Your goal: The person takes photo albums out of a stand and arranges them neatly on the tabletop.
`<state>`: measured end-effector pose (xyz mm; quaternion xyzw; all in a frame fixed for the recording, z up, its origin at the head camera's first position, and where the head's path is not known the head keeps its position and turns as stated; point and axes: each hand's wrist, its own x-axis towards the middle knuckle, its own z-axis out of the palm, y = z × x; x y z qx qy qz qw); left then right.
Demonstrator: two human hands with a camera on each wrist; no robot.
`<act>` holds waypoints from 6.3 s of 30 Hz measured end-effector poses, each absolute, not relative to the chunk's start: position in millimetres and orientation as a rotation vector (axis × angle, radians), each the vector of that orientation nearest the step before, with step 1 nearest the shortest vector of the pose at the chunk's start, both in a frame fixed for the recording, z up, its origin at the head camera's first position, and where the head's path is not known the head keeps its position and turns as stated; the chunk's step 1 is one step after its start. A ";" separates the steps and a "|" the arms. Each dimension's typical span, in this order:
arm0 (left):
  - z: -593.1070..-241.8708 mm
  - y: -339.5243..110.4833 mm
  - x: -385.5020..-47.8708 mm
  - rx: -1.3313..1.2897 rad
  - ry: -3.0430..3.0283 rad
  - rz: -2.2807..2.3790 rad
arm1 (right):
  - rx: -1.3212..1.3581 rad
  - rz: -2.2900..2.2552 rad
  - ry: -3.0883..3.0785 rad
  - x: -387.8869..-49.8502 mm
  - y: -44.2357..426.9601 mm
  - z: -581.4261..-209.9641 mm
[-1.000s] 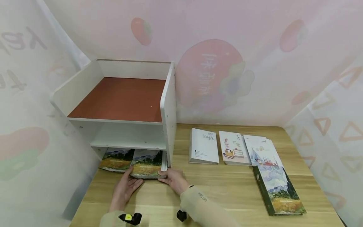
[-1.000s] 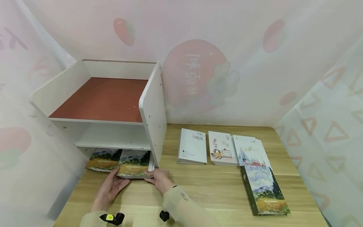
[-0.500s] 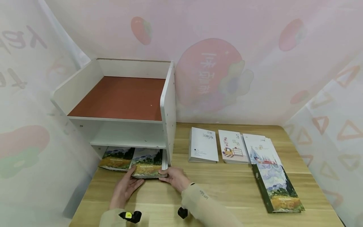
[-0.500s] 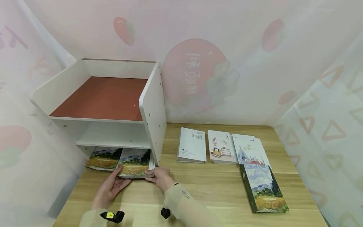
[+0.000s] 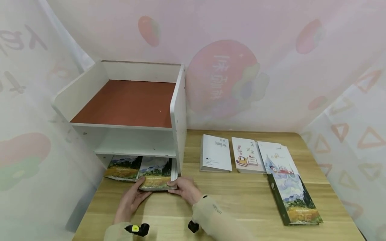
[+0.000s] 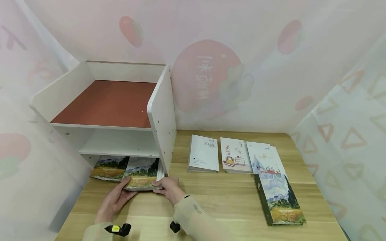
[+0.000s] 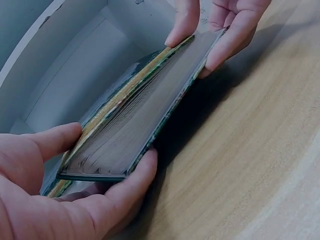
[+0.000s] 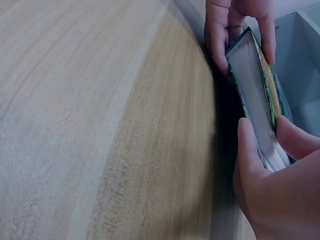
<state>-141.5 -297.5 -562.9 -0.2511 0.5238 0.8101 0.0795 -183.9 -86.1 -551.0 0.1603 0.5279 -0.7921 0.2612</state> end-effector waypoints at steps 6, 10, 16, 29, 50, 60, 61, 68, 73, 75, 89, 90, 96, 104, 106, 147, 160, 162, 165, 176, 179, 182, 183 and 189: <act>-554.4 -285.9 -147.0 -0.673 1.649 2.370 | 0.443 -2.164 1.416 -183.9 -79.3 -546.0; -549.2 -285.7 -144.1 -0.687 1.712 2.343 | 0.439 -2.172 1.390 -181.1 -79.4 -544.0; -545.6 -291.2 -134.1 -0.702 1.784 2.284 | 0.470 -2.158 1.369 -172.9 -85.2 -543.8; -544.3 -295.3 -127.8 -0.709 1.872 2.228 | 0.394 -2.120 1.384 -163.4 -86.5 -541.9; -527.9 -297.8 -115.1 -0.704 1.923 2.187 | 0.317 -2.055 1.487 -161.6 -86.7 -535.6; -521.2 -302.7 -112.9 -0.720 1.909 2.168 | 0.261 -2.059 1.469 -155.6 -87.4 -530.6; -521.0 -303.1 -112.4 -0.723 1.913 2.165 | 0.260 -2.054 1.471 -154.6 -87.4 -530.1; -519.7 -309.6 -106.1 -0.711 1.937 2.109 | 0.250 -2.015 1.480 -148.6 -87.8 -528.4; -518.9 -313.8 -102.0 -0.730 1.906 2.104 | 0.232 -2.007 1.486 -146.1 -89.0 -531.7; -519.6 -314.5 -100.8 -0.741 1.904 2.106 | 0.234 -2.007 1.487 -145.4 -89.9 -533.8; -516.2 -317.1 -95.7 -0.720 1.915 2.066 | 0.258 -2.027 1.495 -139.0 -91.9 -528.0; -515.7 -317.7 -95.6 -0.710 1.915 2.059 | 0.262 -2.029 1.492 -138.4 -92.0 -526.8; -516.4 -318.8 -93.5 -0.760 1.930 2.042 | 0.249 -2.040 1.477 -135.5 -92.3 -525.4; -517.2 -321.5 -90.9 -0.765 1.919 2.054 | 0.235 -2.026 1.511 -134.2 -93.8 -528.5; -517.5 -323.6 -90.4 -0.752 1.903 2.057 | 0.234 -2.019 1.525 -134.0 -94.2 -529.2; -518.9 -344.9 -83.2 -0.491 1.775 1.947 | 0.168 -1.903 1.592 -130.2 -80.4 -535.2; -518.6 -350.1 -81.3 -0.425 1.751 1.917 | 0.185 -1.870 1.591 -130.2 -80.0 -534.9; -518.4 -350.6 -80.5 -0.409 1.748 1.915 | 0.176 -1.871 1.589 -130.2 -80.3 -535.6; -518.4 -350.5 -79.1 -0.405 1.745 1.921 | 0.169 -1.867 1.601 -130.3 -80.4 -536.6; -520.7 -352.7 -76.9 -0.395 1.714 1.922 | 0.164 -1.835 1.635 -129.9 -78.8 -532.7; -520.9 -353.4 -76.4 -0.400 1.711 1.922 | 0.155 -1.830 1.633 -129.7 -78.2 -531.0; -521.2 -354.0 -76.1 -0.410 1.712 1.921 | 0.148 -1.832 1.624 -129.3 -77.7 -530.7; -521.5 -354.3 -76.0 -0.406 1.706 1.924 | 0.146 -1.834 1.622 -129.1 -77.6 -530.8; -523.9 -357.6 -75.3 -0.327 1.677 1.927 | 0.146 -1.837 1.626 -127.7 -78.7 -533.6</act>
